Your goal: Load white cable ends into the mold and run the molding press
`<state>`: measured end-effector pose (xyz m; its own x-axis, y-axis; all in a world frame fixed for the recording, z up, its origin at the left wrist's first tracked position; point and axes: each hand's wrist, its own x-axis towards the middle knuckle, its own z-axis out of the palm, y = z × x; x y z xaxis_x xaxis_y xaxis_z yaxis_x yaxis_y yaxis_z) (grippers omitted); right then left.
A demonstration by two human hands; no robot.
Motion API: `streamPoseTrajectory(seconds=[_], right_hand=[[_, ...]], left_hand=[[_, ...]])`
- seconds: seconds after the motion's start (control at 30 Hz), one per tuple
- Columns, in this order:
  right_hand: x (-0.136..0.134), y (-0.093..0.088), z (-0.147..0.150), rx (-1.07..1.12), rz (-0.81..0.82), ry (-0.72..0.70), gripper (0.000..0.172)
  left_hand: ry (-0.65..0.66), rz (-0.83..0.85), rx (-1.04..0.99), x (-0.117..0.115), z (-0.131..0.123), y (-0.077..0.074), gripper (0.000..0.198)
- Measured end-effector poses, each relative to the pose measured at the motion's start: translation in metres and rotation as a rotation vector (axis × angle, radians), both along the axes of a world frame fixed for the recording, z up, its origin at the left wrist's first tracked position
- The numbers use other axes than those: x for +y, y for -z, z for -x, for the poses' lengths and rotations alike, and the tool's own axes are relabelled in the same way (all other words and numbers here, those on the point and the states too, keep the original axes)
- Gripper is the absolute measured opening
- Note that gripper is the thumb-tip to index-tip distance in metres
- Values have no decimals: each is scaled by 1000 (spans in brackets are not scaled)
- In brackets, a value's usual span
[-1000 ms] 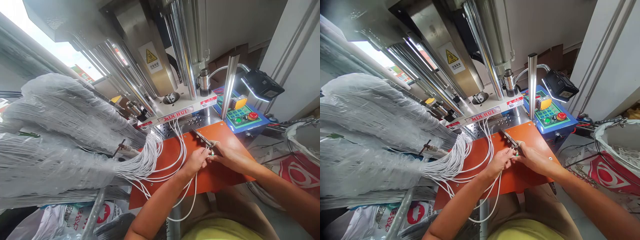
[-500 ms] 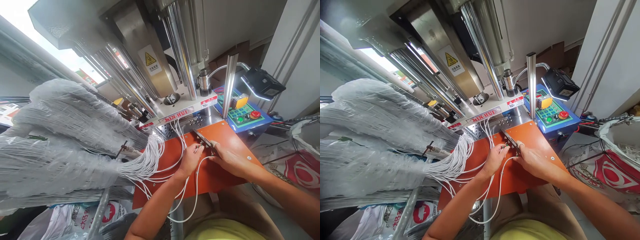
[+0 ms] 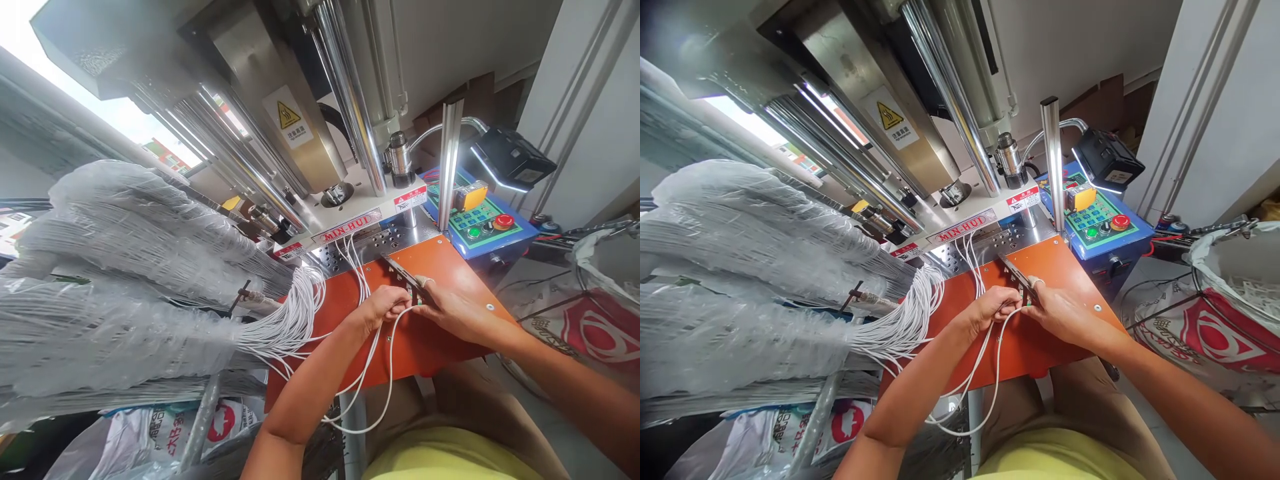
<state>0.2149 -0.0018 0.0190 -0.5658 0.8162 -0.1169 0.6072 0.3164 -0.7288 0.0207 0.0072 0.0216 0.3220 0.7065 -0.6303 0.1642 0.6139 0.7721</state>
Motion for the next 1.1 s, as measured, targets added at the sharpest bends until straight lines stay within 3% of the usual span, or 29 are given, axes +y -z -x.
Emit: streamPoseTrajectory(seconds=[0.27,0.47,0.63,0.7,0.8,0.87,1.1], right_hand=[[-1,-3,0,28,0,-32,19],[2,-1,0,-20,-41,-27,16],[3,-1,0,-23,-48,-18,18],[2,-2,0,-19,-46,-19,19],[3,-3,-1,10,-8,-9,21],[4,-1,-1,25,4,-6,23],[5,13,-4,54,10,-34,39]], left_hand=[[-41,-98,-15,-5,-3,-1,11],[-151,-117,1,-4,-8,5,15],[70,-205,28,-12,8,-9,31],[86,-313,136,-16,18,-18,36],[-60,-575,385,-22,26,-22,34],[-153,-629,394,-24,28,-18,41],[-332,-365,11,-24,30,7,44]])
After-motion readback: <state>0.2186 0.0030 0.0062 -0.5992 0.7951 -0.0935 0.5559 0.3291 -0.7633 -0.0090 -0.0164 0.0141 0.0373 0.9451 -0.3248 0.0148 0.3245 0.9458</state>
